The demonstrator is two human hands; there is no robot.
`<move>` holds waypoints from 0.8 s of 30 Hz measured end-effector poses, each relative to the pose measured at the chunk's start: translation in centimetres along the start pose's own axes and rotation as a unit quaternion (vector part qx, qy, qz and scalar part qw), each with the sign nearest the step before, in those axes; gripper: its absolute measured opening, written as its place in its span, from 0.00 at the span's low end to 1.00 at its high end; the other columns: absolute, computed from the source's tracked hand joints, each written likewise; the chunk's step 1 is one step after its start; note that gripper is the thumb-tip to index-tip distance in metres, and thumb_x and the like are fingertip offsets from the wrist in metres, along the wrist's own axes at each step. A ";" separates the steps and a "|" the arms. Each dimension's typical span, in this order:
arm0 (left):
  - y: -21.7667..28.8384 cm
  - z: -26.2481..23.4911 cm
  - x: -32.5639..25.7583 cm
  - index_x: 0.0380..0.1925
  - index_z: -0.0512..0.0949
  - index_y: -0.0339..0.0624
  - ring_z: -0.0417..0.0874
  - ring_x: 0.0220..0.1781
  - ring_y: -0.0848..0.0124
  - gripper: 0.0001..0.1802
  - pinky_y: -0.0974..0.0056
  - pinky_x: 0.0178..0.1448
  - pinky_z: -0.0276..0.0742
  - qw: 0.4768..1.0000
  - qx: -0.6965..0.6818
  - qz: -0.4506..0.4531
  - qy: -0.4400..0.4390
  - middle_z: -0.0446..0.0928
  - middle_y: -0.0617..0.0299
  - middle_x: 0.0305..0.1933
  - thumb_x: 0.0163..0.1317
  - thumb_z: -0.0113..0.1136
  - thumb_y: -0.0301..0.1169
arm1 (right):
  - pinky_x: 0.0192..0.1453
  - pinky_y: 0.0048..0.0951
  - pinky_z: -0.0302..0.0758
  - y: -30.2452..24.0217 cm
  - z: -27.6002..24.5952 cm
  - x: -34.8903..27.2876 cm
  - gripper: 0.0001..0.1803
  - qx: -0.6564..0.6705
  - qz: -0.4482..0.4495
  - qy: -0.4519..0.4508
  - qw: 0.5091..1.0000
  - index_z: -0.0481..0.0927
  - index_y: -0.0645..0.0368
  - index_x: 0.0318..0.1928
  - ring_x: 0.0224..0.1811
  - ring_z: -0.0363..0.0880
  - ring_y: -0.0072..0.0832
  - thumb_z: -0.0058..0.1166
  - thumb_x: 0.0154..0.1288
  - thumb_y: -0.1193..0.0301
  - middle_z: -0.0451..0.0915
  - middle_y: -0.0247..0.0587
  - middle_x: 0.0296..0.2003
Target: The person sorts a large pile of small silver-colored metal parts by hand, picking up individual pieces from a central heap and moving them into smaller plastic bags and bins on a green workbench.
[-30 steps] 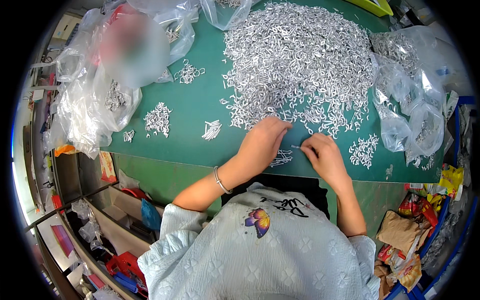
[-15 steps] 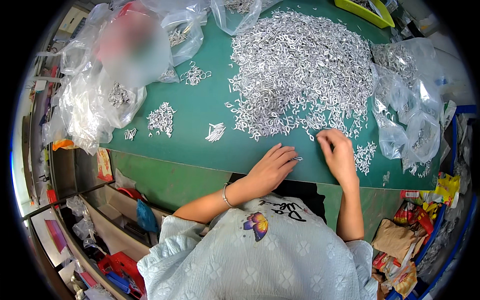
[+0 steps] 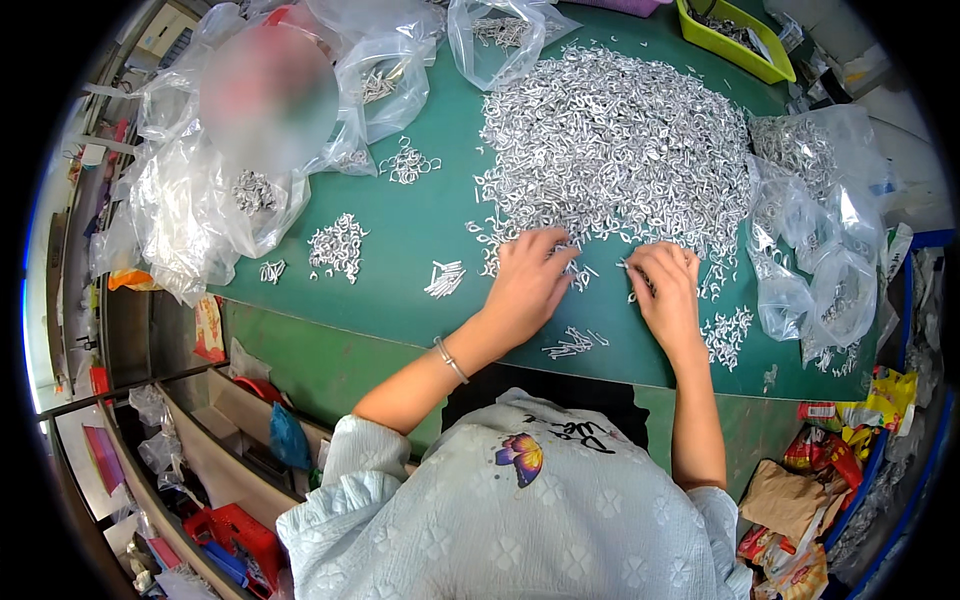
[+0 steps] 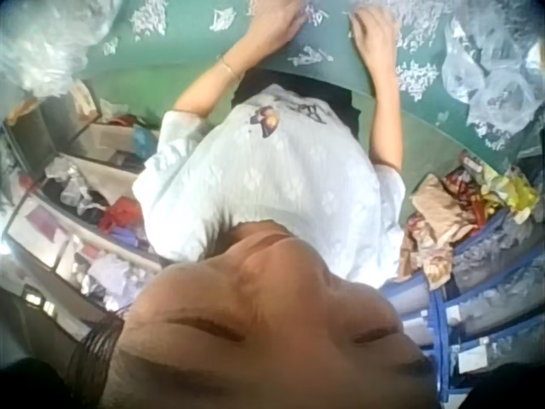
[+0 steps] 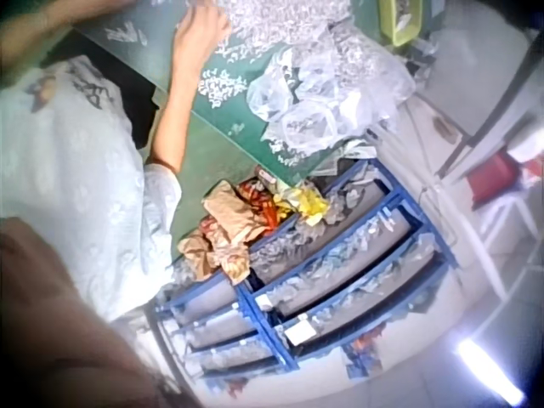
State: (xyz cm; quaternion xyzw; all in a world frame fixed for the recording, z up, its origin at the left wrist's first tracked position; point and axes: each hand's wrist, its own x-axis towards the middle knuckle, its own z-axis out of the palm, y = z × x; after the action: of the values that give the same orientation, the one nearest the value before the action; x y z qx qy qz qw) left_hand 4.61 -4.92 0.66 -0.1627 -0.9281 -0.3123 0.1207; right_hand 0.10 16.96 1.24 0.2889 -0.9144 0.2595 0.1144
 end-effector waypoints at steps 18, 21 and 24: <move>0.1 1.1 1.2 0.35 0.75 0.40 0.74 0.42 0.60 0.08 0.58 0.46 0.63 0.999 -0.005 0.048 0.020 0.74 0.58 0.38 0.55 0.61 0.24 | 0.63 0.42 0.63 -0.9 3.8 7.9 0.24 0.067 -0.103 -0.077 0.989 0.78 0.54 0.53 0.63 0.66 0.42 0.65 0.52 0.72 0.70 0.41 0.61; -1.0 1.0 0.7 0.35 0.74 0.41 0.75 0.42 0.62 0.08 0.59 0.46 0.62 0.999 0.001 0.041 0.024 0.75 0.60 0.38 0.56 0.61 0.24 | 0.59 0.40 0.65 -0.6 2.8 6.6 0.20 0.062 -0.086 -0.091 0.990 0.79 0.54 0.49 0.58 0.69 0.39 0.63 0.53 0.72 0.72 0.40 0.57; -1.4 1.0 0.6 0.39 0.75 0.41 0.75 0.46 0.60 0.11 0.58 0.49 0.63 1.000 -0.002 0.008 0.006 0.75 0.58 0.43 0.55 0.62 0.24 | 0.56 0.38 0.67 0.4 2.2 4.8 0.16 0.031 -0.081 -0.078 0.993 0.80 0.55 0.45 0.55 0.70 0.38 0.62 0.53 0.74 0.74 0.39 0.52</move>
State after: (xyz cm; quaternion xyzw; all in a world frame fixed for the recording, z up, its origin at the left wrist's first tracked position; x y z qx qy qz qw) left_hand 3.37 -5.19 -0.65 -0.1689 -0.9256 -0.3136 0.1281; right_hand -4.12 13.79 0.98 0.3845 -0.8856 0.2548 0.0543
